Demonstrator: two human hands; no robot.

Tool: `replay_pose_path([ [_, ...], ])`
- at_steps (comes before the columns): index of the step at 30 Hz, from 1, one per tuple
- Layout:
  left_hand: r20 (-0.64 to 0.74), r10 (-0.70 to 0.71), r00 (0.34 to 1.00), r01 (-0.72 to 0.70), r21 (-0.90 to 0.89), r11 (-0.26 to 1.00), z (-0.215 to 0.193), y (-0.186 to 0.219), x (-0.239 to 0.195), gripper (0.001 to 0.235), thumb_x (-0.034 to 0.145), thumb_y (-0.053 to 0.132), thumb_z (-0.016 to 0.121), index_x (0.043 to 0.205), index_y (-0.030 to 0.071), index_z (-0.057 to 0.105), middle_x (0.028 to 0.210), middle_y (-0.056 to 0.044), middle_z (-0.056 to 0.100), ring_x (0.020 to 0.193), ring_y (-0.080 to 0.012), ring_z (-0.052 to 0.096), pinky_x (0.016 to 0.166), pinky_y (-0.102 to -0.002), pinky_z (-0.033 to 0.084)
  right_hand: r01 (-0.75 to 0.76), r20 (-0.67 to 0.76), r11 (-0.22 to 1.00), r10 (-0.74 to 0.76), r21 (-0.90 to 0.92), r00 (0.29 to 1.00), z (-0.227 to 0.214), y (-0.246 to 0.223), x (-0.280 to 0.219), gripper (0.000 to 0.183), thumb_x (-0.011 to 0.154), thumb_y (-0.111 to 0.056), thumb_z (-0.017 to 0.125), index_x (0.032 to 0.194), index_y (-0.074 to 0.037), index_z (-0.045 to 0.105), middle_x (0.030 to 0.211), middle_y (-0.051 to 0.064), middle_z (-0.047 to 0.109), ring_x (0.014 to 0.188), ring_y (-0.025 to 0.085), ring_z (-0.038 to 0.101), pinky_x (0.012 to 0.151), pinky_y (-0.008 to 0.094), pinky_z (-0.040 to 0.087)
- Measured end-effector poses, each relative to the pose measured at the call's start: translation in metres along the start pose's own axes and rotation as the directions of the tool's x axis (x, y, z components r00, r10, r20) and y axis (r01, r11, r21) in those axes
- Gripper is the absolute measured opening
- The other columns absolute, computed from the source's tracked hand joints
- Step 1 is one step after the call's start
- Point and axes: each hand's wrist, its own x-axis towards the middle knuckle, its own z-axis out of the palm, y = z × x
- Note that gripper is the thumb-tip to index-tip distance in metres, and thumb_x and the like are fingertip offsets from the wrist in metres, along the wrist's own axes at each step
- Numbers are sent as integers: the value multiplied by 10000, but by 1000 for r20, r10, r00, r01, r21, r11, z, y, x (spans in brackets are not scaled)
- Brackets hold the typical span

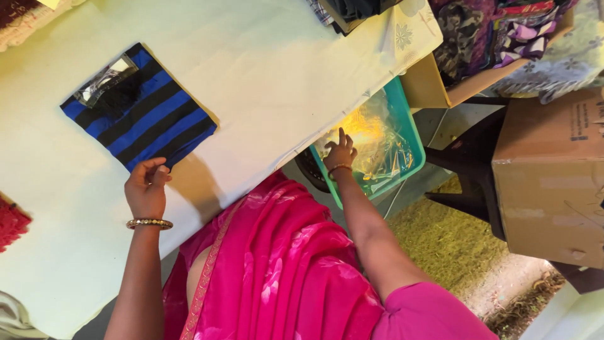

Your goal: The person folds a blue and black striped cloth, places it into a clear plastic bag, and sets it aside. They then fold a black and white striped cloth and a blue floral cloth, placing each into a plastic bag.

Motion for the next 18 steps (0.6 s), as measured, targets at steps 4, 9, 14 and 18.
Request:
replay_pose_path([
  [4,-8,-13,1000,13,31,999,2,9,-7,165,989,40,679,1149,13,706,952,-56,713,792,-114,677,756,-254,545,39,-26,994,-37,97,999,7,20,25,713,685,-131,807,1366,-153,599,1576,-36,390,1445,269,335,1079,593,336],
  [9,-7,-51,999,51,83,995,1,13,-19,162,992,53,667,1143,22,715,958,-57,719,802,-118,686,762,-255,539,172,-292,980,-136,101,947,9,31,37,587,679,-18,761,1250,-137,694,1366,-15,645,1302,252,530,981,522,437],
  [14,2,-38,999,37,84,996,-3,11,-23,160,996,67,672,1144,23,711,963,-60,719,797,-121,684,748,-253,535,247,-600,919,-16,306,800,-33,43,54,292,742,-56,799,996,-183,731,958,20,719,1001,298,645,881,450,507],
  [18,23,-37,999,35,93,995,-3,12,-19,167,999,75,675,1153,22,708,973,-54,724,801,-114,685,742,-249,530,406,-804,881,-52,243,593,-118,49,54,258,834,27,705,1036,-126,754,957,78,686,938,320,636,850,474,491],
])
